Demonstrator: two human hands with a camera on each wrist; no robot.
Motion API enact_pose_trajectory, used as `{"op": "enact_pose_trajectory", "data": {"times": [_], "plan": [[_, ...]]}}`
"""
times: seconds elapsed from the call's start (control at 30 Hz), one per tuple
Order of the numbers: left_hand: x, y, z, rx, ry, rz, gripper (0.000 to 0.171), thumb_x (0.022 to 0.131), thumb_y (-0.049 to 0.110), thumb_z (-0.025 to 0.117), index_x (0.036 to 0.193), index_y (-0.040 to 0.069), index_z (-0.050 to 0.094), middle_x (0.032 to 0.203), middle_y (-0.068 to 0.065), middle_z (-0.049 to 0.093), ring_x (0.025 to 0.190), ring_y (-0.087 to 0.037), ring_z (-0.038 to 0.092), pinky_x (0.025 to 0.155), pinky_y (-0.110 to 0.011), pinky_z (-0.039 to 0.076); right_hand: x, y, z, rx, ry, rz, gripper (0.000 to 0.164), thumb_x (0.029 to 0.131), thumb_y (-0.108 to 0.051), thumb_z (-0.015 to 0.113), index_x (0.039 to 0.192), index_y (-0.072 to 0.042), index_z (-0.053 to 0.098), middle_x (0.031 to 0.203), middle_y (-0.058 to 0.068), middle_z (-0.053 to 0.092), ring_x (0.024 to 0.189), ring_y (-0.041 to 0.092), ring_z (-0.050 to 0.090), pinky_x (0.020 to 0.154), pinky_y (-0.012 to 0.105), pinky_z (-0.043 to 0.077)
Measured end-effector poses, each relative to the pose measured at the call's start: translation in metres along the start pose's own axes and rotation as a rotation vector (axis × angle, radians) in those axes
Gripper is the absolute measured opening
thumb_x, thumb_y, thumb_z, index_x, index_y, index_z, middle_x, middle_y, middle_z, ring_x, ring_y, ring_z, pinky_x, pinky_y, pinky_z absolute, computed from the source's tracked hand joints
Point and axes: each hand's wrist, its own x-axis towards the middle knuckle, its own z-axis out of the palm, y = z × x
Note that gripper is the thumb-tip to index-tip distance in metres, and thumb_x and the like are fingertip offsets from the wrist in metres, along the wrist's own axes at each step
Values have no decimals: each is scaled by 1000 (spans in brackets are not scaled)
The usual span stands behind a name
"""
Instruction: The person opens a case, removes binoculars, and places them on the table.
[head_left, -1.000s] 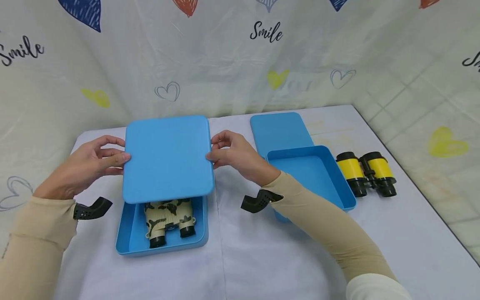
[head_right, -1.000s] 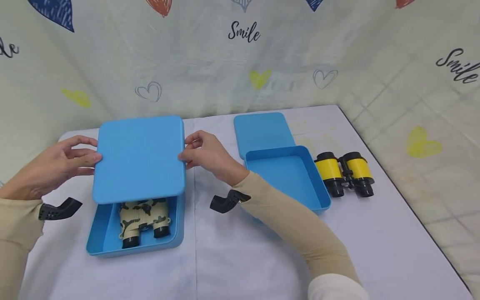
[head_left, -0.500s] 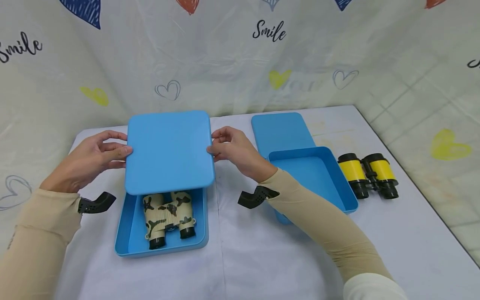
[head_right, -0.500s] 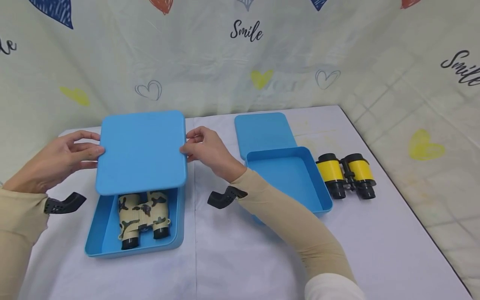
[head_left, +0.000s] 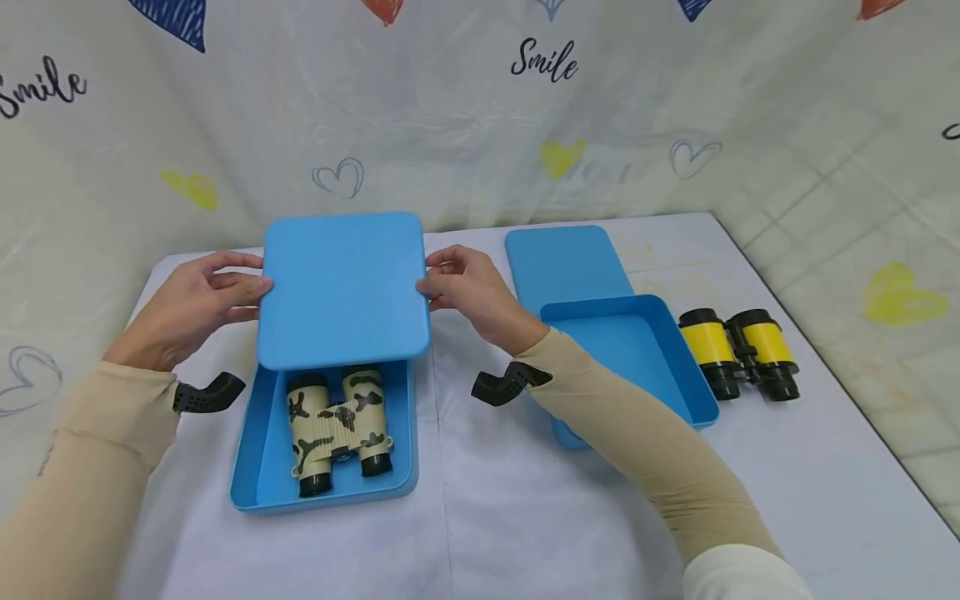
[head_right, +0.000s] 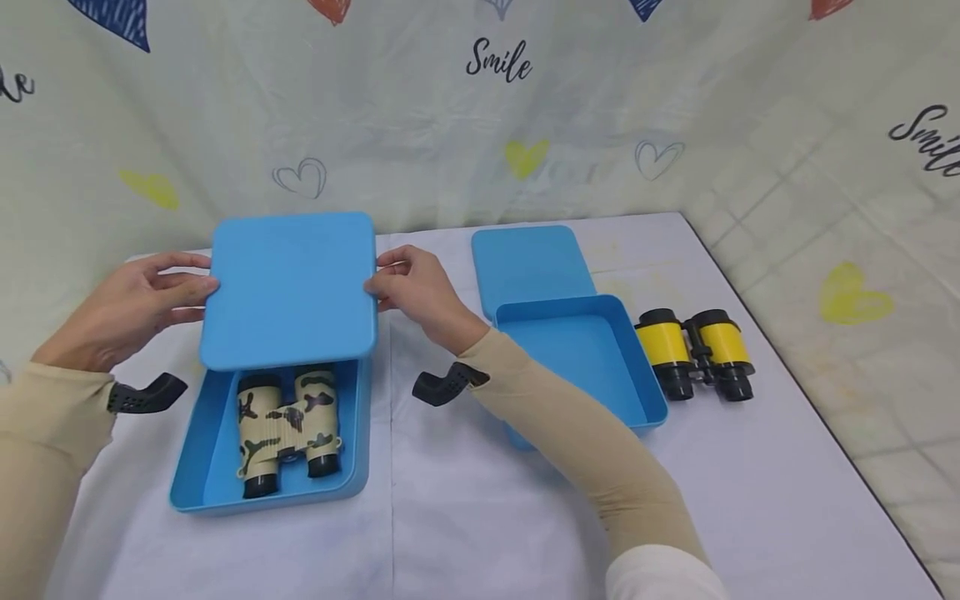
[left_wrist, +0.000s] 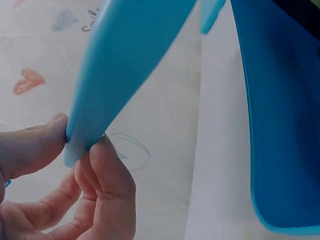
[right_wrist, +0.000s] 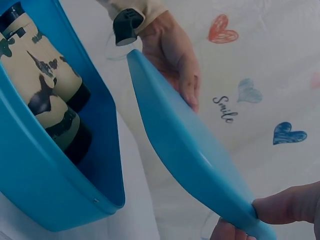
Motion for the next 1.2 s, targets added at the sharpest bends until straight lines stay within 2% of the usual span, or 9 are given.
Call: {"op": "enact_pose_trajectory", "data": {"times": [0.2,0.57,0.63,0.77,0.87,1.03,1.2], "plan": [[5,1,-1,8,29,-5,80,97,55,63,155,7,36,106,25,62,90,6,70,83,-15,59,6,-3,2,-14,17,11,35,97,-11,67,129,0,58,107,10,62,84,18,68,84,29,63],[21,2,-2,-38,66,-31,79,96,57,63,156,10,40,123,10,59,93,7,69,84,-15,59,26,1,3,-17,43,12,38,96,-14,68,132,-2,59,116,14,67,87,19,70,89,33,63],[24,3,-2,-22,71,-36,80,96,58,62,157,11,39,130,5,58,93,7,69,88,-18,60,30,3,2,-13,46,12,39,96,-14,67,132,-2,58,119,15,67,88,19,70,90,34,62],[31,4,-2,12,76,-41,81,97,59,60,159,11,38,146,-11,54,92,9,67,99,-34,57,37,5,1,-8,50,21,40,97,-12,67,133,-1,57,124,17,66,89,19,70,93,36,62],[37,4,-1,9,76,-42,80,98,59,59,159,11,38,153,-15,49,94,9,65,104,-41,53,42,7,0,-7,61,32,41,96,-11,67,135,-1,57,126,18,65,91,21,71,95,38,62],[48,1,2,-16,86,-40,77,99,55,60,157,8,40,151,-16,50,94,7,65,106,-47,53,52,9,-1,-17,74,53,43,96,-11,67,137,-2,57,130,18,64,98,24,71,95,37,61],[56,-2,3,-14,100,-44,77,99,54,61,157,8,40,149,-19,51,93,4,66,107,-50,53,61,11,0,-23,79,70,42,96,-11,66,136,-2,57,131,17,64,96,22,70,94,36,61]]}}
